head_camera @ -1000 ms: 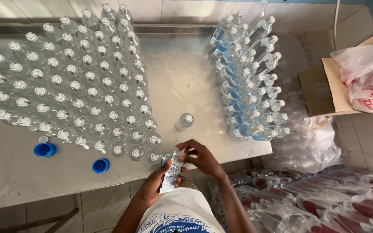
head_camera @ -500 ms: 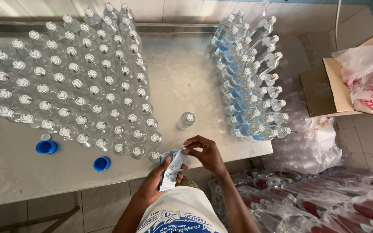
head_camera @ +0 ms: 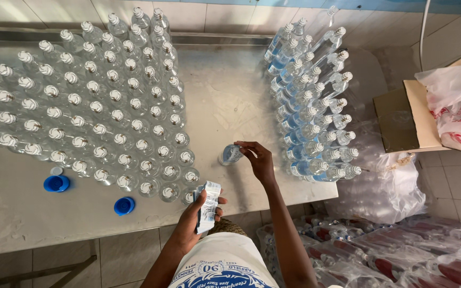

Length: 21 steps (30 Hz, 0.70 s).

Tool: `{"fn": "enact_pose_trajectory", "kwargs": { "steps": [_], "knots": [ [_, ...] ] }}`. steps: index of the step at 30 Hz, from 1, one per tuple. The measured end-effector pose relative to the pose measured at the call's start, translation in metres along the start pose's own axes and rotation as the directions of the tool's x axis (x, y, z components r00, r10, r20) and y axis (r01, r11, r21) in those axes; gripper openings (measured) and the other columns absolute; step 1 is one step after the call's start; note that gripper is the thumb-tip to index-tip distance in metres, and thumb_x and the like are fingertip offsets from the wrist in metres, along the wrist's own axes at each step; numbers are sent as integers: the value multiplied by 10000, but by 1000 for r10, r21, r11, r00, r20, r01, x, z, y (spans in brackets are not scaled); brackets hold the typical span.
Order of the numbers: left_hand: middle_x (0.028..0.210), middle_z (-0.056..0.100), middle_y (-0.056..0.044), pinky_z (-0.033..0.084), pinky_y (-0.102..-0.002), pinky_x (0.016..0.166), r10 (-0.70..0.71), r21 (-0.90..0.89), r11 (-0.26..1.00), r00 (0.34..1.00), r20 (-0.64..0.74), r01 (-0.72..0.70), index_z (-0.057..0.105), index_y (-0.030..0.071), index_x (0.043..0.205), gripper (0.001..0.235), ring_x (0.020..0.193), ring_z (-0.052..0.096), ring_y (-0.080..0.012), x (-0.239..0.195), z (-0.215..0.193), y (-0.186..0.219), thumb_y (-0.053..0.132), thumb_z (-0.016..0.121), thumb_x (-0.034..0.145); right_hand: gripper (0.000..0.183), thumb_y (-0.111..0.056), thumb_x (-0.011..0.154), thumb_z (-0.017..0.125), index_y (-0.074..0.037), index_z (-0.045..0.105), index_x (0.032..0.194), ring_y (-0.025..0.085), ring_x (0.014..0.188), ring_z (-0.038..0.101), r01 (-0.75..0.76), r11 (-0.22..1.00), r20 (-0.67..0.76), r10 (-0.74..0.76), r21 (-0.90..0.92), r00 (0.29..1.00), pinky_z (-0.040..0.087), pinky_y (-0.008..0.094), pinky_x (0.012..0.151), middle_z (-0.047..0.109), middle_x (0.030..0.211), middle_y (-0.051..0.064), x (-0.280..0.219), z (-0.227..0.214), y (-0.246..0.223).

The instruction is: The person repeatedly picks up small plastic bottles from a table, applies a label to each bottle, and places the labeled bottle into a growing stack on the right side of the table. The person handles the bottles and labels by hand throughout the process.

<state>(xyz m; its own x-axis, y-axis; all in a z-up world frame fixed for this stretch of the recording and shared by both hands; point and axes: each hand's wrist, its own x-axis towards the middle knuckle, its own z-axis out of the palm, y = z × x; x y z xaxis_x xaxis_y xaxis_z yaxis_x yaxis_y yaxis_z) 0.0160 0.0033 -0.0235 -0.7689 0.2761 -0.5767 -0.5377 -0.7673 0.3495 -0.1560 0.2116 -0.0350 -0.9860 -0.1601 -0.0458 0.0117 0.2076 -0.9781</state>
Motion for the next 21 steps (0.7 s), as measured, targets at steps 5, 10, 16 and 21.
{"fn": "enact_pose_trajectory", "kwargs": {
  "steps": [5,10,16,21],
  "knots": [
    [1163,722,-213,527,-333,708,-12,-33,999,999,-30,11,618,-39,1492,727,832,635,-217,2,-8,-2,477,650,980,280,-79,1061,680,-79,706,1340,279,1353,716,30,999,58,-29,-24,998,624,398,1118,772,1369,120,-11,-6,31],
    [1147,730,-209,521,-332,697,-2,-16,1000,998,-67,1,629,-37,1486,713,820,629,-216,-1,-6,2,473,642,987,508,-185,1070,686,-119,558,1557,303,1557,536,124,980,170,-97,-153,981,470,468,1291,604,1620,104,-23,-4,39],
    [1148,733,-208,524,-329,701,-13,-11,1000,997,-72,13,631,-35,1486,730,817,630,-207,-1,-7,2,486,650,976,759,-153,890,905,-84,486,1520,342,1560,518,152,978,1,-153,-141,988,421,482,1321,550,1648,177,-21,21,54],
    [1150,724,-212,510,-330,707,-16,-4,1000,995,-93,16,612,-42,1507,735,818,617,-214,-8,0,6,474,639,985,1005,-103,906,896,-189,294,1706,329,1529,556,56,987,11,-55,-148,998,450,475,1244,601,1612,131,-17,31,77]
  ]
}}
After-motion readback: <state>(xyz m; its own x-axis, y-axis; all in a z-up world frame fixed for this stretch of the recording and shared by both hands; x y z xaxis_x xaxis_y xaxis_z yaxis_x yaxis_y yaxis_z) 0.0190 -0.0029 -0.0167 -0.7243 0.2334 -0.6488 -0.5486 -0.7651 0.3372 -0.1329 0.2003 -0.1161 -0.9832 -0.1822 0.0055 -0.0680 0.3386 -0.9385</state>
